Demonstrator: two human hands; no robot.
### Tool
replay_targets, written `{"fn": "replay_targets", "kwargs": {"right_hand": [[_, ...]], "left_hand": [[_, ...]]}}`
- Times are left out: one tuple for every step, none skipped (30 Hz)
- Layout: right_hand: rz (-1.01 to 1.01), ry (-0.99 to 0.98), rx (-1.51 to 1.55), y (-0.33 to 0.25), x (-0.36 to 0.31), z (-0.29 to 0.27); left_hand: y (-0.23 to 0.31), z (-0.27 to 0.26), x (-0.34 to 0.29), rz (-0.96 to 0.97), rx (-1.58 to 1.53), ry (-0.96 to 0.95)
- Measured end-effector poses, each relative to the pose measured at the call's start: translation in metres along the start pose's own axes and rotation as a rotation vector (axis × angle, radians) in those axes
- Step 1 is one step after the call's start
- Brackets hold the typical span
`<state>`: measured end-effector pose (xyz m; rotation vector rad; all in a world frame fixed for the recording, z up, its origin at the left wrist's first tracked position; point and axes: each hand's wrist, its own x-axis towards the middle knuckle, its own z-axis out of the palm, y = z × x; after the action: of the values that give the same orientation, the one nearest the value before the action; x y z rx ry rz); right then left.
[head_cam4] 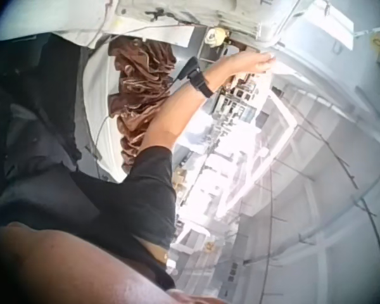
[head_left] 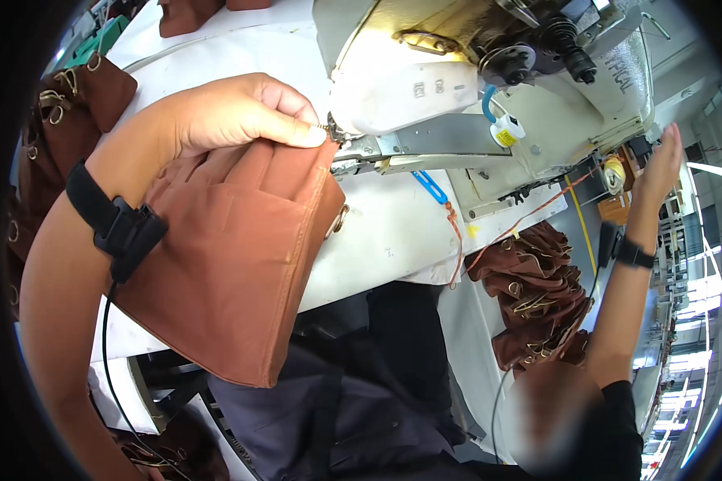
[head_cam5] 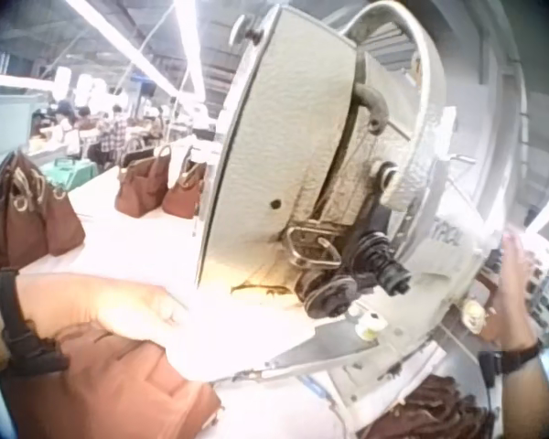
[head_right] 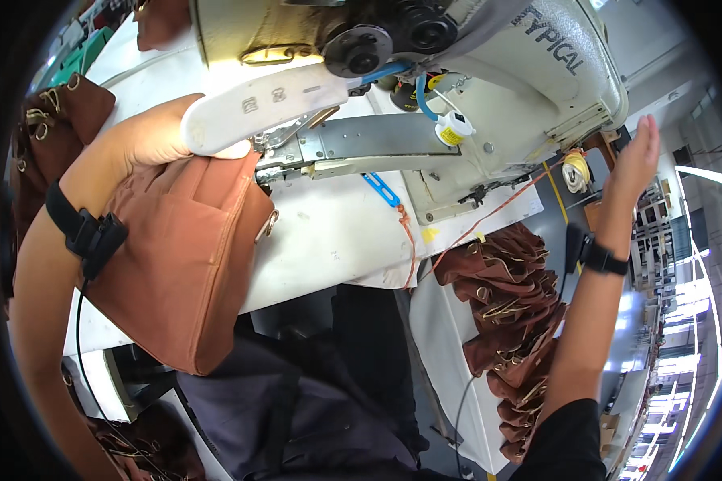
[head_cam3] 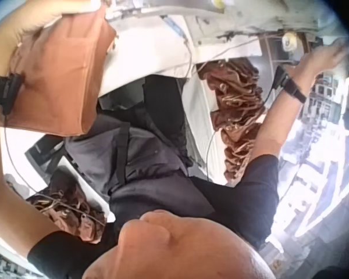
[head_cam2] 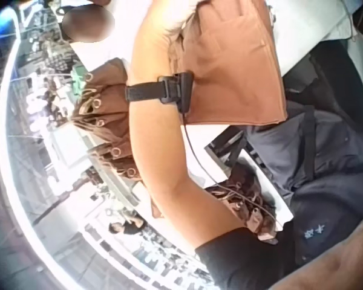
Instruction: The person operates an industrial sewing machine to stitch zippers and metal rings onto brown leather bags. They guide the bags under the needle, align the zipper teeth, and sew along the edges. The person handles multiple bags, moving them from a stack on the left to a finished pile on the right.
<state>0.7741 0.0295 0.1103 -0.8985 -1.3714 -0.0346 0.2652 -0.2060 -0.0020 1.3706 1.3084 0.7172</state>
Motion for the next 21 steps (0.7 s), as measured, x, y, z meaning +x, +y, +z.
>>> {"fn": "replay_targets", "kwargs": {"right_hand": [[0.026,-0.004,0.002,0.025,0.019,0.0],[0.073,-0.026,0.033,0.041,0.03,0.002],[0.128,-0.052,0.084,0.055,0.035,0.011],[0.179,-0.079,0.133,0.065,0.04,0.019],[0.161,-0.065,0.13,0.075,0.045,0.023],[0.123,-0.079,0.135,0.084,0.051,0.024],[0.089,-0.094,0.14,0.088,0.051,0.026],[0.079,-0.111,0.174,0.092,0.049,0.028],[0.068,-0.129,0.211,0.097,0.048,0.03],[-0.187,-0.112,-0.054,0.104,0.048,0.027],[-0.448,-0.091,-0.33,0.109,0.056,0.018],[-0.705,-0.068,-0.612,0.114,0.063,0.01],[-0.281,-0.181,-0.41,0.108,0.074,0.011],[0.146,-0.186,-0.222,0.103,0.083,0.016],[0.31,-0.307,-0.18,0.092,0.102,0.019],[0.486,-0.43,-0.145,0.086,0.117,0.026],[0.549,-0.595,-0.193,0.07,0.137,0.018],[0.52,-0.782,-0.249,0.067,0.15,0.016],[0.467,-0.907,-0.257,0.068,0.158,0.02],[0.386,-0.95,-0.241,0.069,0.164,0.02],[0.371,-0.893,-0.216,0.057,0.148,0.023]], "left_hand": [[0.001,0.0,0.003,-0.021,-0.026,-0.006],[-0.001,0.0,0.006,-0.018,-0.053,-0.02],[-0.004,-0.002,0.003,-0.026,-0.073,-0.017],[-0.006,-0.004,0.002,-0.022,-0.053,-0.018],[-0.009,-0.006,0.004,-0.018,-0.037,-0.028],[-0.011,-0.009,0.005,-0.009,-0.018,-0.034],[-0.008,-0.009,0.006,-0.014,-0.011,-0.043],[-0.006,-0.008,0.004,-0.023,-0.007,-0.042],[-0.003,-0.007,0.002,-0.032,-0.004,-0.038],[-0.001,-0.007,0.001,-0.045,-0.011,-0.052],[0.001,-0.008,0.001,-0.046,-0.02,-0.071],[0.004,-0.009,0.0,-0.058,-0.025,-0.083],[0.007,-0.009,0.001,-0.078,-0.025,-0.094],[0.011,-0.009,0.0,-0.102,-0.004,-0.075],[0.013,-0.008,0.001,-0.125,0.014,-0.065],[0.014,-0.005,0.002,-0.135,0.008,-0.057],[0.01,-0.005,0.001,-0.095,-0.033,-0.042],[0.005,-0.004,0.005,-0.053,-0.074,-0.029],[-0.001,-0.004,0.004,-0.036,-0.111,-0.007],[-0.004,-0.005,0.005,-0.011,-0.121,-0.009],[-0.01,-0.007,0.004,-0.001,-0.134,-0.001]]}}
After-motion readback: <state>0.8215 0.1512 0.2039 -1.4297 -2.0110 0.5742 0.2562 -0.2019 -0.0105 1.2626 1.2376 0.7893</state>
